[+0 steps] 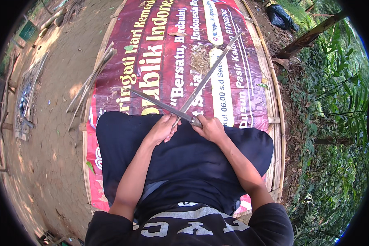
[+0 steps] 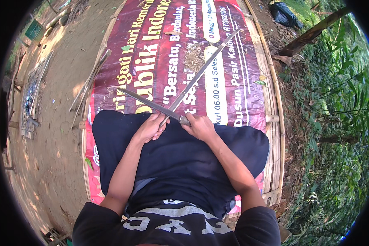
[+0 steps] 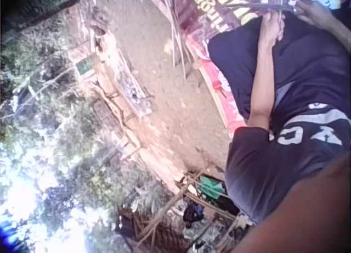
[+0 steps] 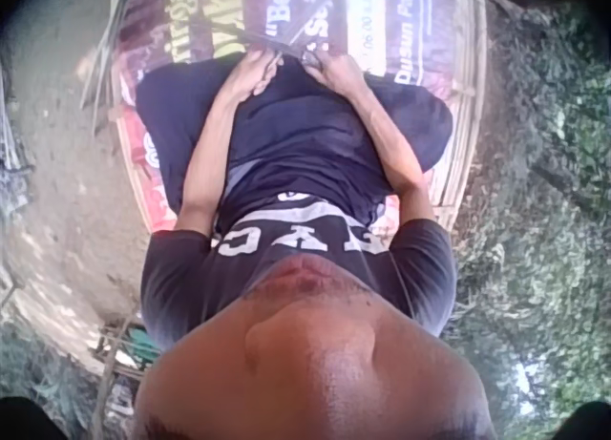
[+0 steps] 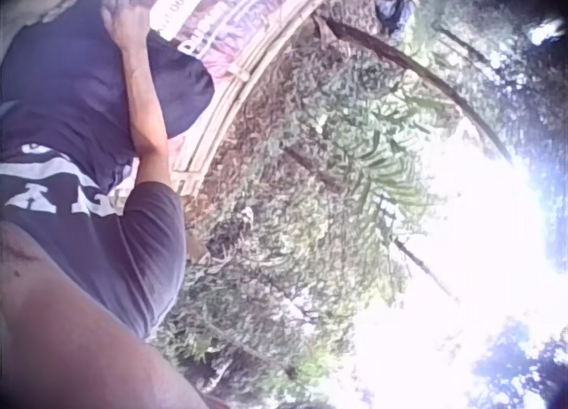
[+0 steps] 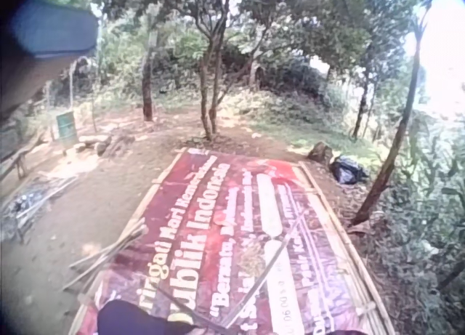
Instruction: The person sits cross-legged on a mat and uses a knife to sharpen a long, thin piece of bamboo. They hold the bamboo with their left hand and scrape the knife along its length with their right hand to remove the outer layer and create a pointed tip.
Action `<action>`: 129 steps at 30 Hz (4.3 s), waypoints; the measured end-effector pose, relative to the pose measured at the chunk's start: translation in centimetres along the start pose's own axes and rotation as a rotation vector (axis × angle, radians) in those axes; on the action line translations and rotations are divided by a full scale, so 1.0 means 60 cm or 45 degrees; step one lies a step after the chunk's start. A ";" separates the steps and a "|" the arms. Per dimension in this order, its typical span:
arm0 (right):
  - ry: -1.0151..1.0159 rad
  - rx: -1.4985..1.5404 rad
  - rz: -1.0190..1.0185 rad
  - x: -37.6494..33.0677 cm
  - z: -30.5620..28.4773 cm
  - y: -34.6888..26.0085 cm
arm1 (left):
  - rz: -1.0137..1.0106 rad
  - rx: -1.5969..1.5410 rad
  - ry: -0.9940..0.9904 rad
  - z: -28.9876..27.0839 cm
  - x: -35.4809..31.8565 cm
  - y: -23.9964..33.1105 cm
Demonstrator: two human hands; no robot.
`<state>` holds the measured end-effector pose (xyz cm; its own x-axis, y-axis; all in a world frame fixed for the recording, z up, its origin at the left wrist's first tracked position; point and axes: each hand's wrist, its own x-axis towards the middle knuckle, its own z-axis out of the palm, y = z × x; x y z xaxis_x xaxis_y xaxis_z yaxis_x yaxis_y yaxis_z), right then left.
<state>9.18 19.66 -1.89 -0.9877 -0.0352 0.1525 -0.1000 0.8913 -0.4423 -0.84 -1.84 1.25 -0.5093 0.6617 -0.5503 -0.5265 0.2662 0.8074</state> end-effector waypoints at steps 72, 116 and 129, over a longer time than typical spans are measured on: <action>0.398 -0.086 0.703 0.046 -0.011 0.250 | 0.480 0.981 0.325 0.011 -0.028 -0.028; -0.045 -0.261 0.074 0.019 -0.026 0.160 | 0.100 1.111 0.347 0.026 -0.050 -0.021; -0.061 -0.165 0.248 0.030 -0.021 0.159 | 0.170 1.033 0.341 0.018 -0.041 -0.028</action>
<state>6.61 28.70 -4.71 -0.9917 0.1242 0.0319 0.1060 0.9339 -0.3415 2.03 -3.12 1.49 -0.7295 0.5625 -0.3892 0.1455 0.6836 0.7152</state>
